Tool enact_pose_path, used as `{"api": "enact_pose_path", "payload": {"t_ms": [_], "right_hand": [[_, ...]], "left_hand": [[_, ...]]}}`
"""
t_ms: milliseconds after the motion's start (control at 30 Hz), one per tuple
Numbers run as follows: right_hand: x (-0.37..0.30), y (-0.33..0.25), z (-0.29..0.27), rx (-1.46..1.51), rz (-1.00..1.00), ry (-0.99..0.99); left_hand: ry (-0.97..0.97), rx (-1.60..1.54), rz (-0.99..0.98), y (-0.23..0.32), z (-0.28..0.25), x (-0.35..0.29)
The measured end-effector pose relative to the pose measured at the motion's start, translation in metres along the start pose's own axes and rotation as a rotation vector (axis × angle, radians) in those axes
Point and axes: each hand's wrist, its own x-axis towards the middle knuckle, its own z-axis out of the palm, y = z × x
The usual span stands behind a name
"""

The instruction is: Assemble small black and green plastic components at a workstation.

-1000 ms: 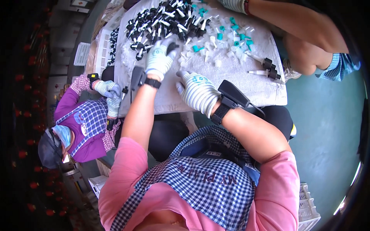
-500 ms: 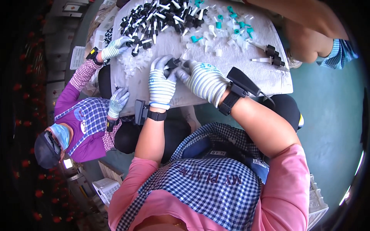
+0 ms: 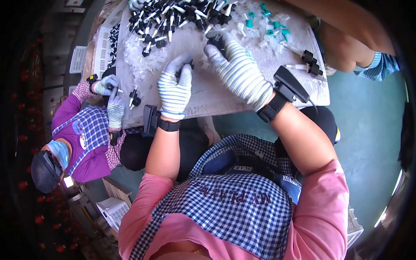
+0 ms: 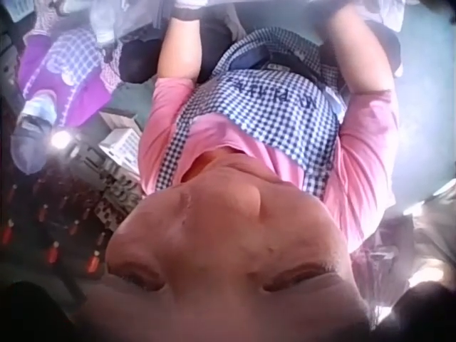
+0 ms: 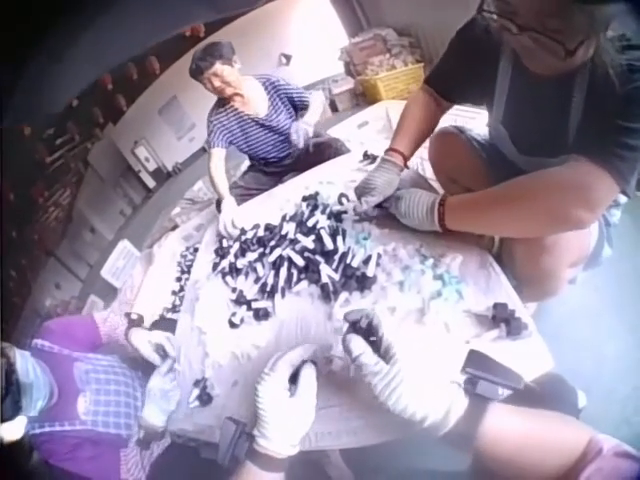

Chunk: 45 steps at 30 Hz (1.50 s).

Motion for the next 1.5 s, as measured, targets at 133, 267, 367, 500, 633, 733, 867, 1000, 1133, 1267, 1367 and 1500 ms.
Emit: {"api": "enact_pose_path", "payload": {"t_ms": [133, 267, 367, 500, 633, 733, 867, 1000, 1133, 1267, 1367, 1500], "right_hand": [[-0.002, -0.009, -0.010, -0.261, -0.092, -0.013], [-0.009, -0.017, -0.017, -0.464, -0.003, -0.098], [-0.014, -0.009, -0.019, -0.522, -0.076, -0.128], [-0.022, -0.003, -0.012, -0.597, -0.111, -0.185], [-0.026, 0.002, -0.005, -0.608, -0.085, -0.221], [-0.022, 0.004, -0.005, -0.656, -0.059, -0.246], [-0.015, -0.002, -0.005, -0.732, -0.007, -0.336], [-0.013, -0.004, -0.007, -0.731, 0.000, -0.344], [-0.013, -0.005, -0.006, -0.754, -0.007, -0.340], [-0.012, -0.003, -0.004, -0.796, 0.007, -0.362], [-0.016, -0.002, -0.003, -0.749, 0.006, -0.324], [-0.019, -0.001, -0.005, -0.763, -0.006, -0.308]], "left_hand": [[-0.082, 0.134, 0.005, 0.013, 0.003, 0.001], [-0.207, 0.214, -0.022, 0.016, 0.008, 0.008], [-0.382, 0.384, 0.001, 0.017, 0.011, 0.012], [-0.392, 0.512, -0.022, 0.021, 0.010, 0.011], [-0.228, -0.297, -0.452, 0.006, 0.006, 0.011], [-0.159, -0.707, -0.689, 0.003, 0.005, 0.012], [-0.136, -0.867, -0.768, 0.005, 0.006, 0.012], [-0.131, -0.734, -0.657, 0.006, 0.009, 0.009], [-0.146, -0.578, -0.584, 0.014, 0.009, 0.010], [-0.109, -0.410, -0.373, 0.021, 0.010, 0.006], [-0.072, -0.290, -0.212, 0.020, 0.012, 0.001], [-0.095, -0.105, -0.032, 0.019, 0.011, 0.002]]}}
